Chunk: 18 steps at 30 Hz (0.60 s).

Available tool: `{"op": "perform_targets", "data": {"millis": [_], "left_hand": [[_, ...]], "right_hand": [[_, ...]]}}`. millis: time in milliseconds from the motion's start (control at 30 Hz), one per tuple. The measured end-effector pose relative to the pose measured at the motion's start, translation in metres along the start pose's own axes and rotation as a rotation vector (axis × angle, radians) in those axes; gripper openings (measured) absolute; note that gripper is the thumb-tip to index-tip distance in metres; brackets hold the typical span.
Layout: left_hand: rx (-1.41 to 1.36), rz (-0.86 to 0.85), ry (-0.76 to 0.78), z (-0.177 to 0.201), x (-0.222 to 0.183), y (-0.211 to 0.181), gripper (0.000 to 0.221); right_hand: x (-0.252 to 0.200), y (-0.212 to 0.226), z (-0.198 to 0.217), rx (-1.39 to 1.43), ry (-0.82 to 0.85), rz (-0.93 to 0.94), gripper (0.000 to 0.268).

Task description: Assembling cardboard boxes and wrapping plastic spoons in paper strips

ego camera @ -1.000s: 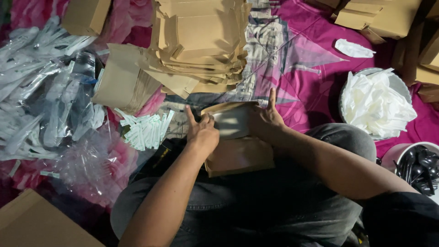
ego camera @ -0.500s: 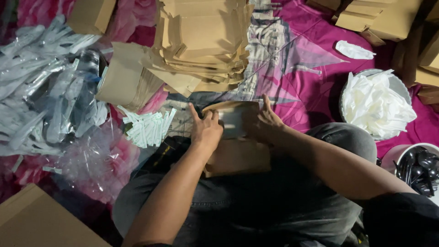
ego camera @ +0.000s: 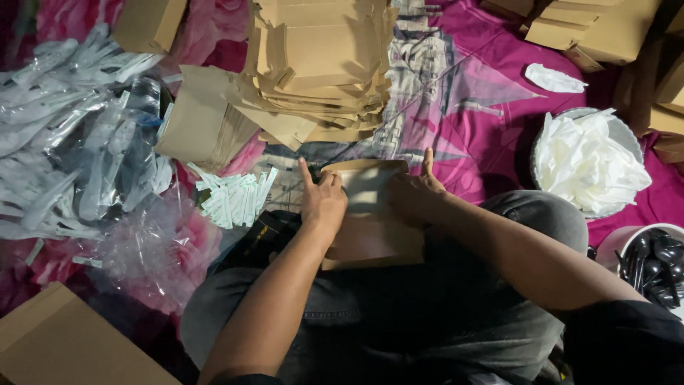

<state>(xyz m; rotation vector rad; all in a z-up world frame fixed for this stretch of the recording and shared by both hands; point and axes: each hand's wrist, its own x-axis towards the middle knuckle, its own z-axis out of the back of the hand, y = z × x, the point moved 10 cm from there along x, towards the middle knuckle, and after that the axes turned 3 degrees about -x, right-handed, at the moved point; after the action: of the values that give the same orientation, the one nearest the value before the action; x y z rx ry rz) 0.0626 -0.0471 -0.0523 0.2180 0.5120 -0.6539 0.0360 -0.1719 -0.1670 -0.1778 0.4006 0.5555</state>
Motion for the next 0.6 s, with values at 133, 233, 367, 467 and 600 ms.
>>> {"op": "perform_targets", "data": {"millis": [133,233,367,467,600], "left_hand": [[0.004,-0.011,-0.025,-0.007,0.006,-0.001,0.035],[0.001,-0.018,-0.021,-0.021,0.014,0.004,0.035],[-0.13,-0.154,-0.233,-0.016,0.021,0.018,0.027],[-0.315,-0.132,-0.502,0.01,0.011,0.062,0.023],[-0.881,0.401,-0.155,0.088,-0.102,0.127,0.037]], "right_hand": [[0.007,-0.002,0.004,-0.076,0.01,0.022,0.031],[0.007,-0.005,-0.007,-0.088,-0.034,0.048,0.022],[-0.001,-0.06,-0.009,-0.076,-0.569,0.071,0.045],[-0.078,-0.111,0.071,0.205,-0.756,0.01,0.026],[-0.23,-0.117,0.196,0.458,-0.846,-0.346,0.008]]}}
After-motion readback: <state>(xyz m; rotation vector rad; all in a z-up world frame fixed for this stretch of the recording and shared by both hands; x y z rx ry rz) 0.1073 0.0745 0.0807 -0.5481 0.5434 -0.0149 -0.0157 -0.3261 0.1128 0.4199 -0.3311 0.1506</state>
